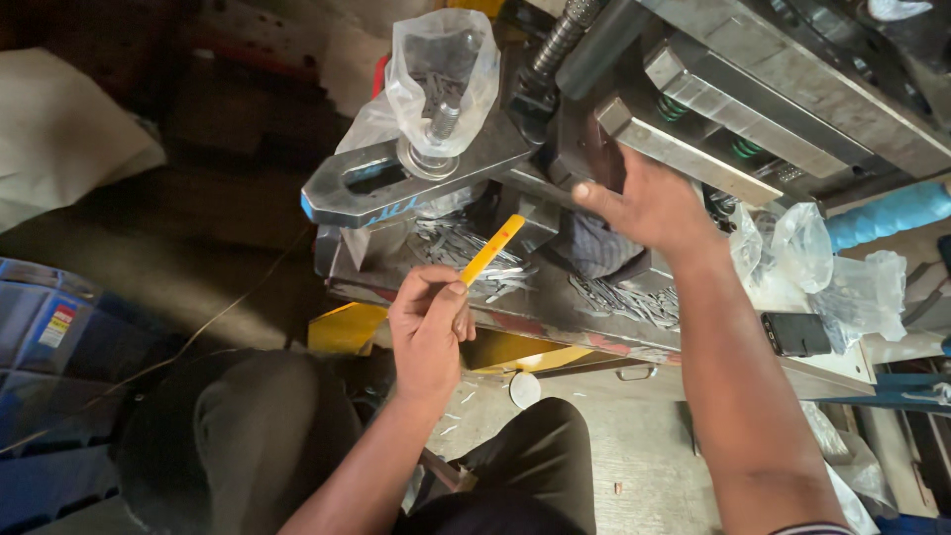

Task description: The person operates a manual press machine to shape small metal pieces. They repeatedly pick up a metal piece, place it into the press, and use a yellow tool to assist with positioning or removal. The processed pieces are collected in a pile on the machine's base.

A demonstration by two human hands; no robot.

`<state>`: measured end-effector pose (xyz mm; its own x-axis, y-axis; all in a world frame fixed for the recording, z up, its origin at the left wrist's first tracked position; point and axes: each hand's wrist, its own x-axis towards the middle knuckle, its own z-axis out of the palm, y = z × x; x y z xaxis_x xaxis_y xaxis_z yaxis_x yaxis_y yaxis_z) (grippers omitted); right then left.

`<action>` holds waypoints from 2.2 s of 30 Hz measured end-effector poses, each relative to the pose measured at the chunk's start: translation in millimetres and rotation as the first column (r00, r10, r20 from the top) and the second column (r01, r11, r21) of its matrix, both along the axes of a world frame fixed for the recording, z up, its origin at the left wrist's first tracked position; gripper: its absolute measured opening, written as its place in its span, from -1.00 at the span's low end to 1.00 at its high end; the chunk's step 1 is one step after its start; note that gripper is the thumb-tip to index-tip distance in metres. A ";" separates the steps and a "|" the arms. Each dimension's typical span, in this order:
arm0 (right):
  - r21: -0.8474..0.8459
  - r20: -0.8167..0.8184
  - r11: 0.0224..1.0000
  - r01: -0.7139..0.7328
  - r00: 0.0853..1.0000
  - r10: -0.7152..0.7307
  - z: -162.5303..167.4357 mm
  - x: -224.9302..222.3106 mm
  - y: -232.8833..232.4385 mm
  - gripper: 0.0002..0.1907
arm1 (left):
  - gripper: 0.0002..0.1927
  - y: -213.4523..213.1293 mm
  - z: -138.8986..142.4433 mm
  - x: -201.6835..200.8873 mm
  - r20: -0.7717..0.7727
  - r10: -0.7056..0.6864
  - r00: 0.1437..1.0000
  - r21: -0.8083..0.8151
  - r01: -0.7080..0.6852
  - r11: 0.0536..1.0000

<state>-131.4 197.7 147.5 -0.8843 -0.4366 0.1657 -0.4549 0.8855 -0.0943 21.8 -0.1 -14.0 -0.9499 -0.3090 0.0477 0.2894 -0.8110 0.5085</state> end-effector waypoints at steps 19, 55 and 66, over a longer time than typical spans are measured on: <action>0.034 -0.264 0.995 -0.091 0.960 0.096 -34.6 -1.4 33.5 -0.38 | -0.97 -11.4 0.9 9.4 -0.033 -0.004 0.999 0.014 0.005 1.000; -0.421 -0.161 0.907 -0.034 0.986 -0.037 -116.2 130.3 3.7 -0.82 | -0.94 -6.4 1.2 8.2 -0.008 -0.017 1.000 0.026 0.017 1.000; -0.184 -0.447 0.965 -0.188 0.890 0.088 -139.5 148.2 -7.7 -0.67 | -0.95 -4.6 4.3 8.2 -0.012 -0.006 1.000 0.014 0.006 1.000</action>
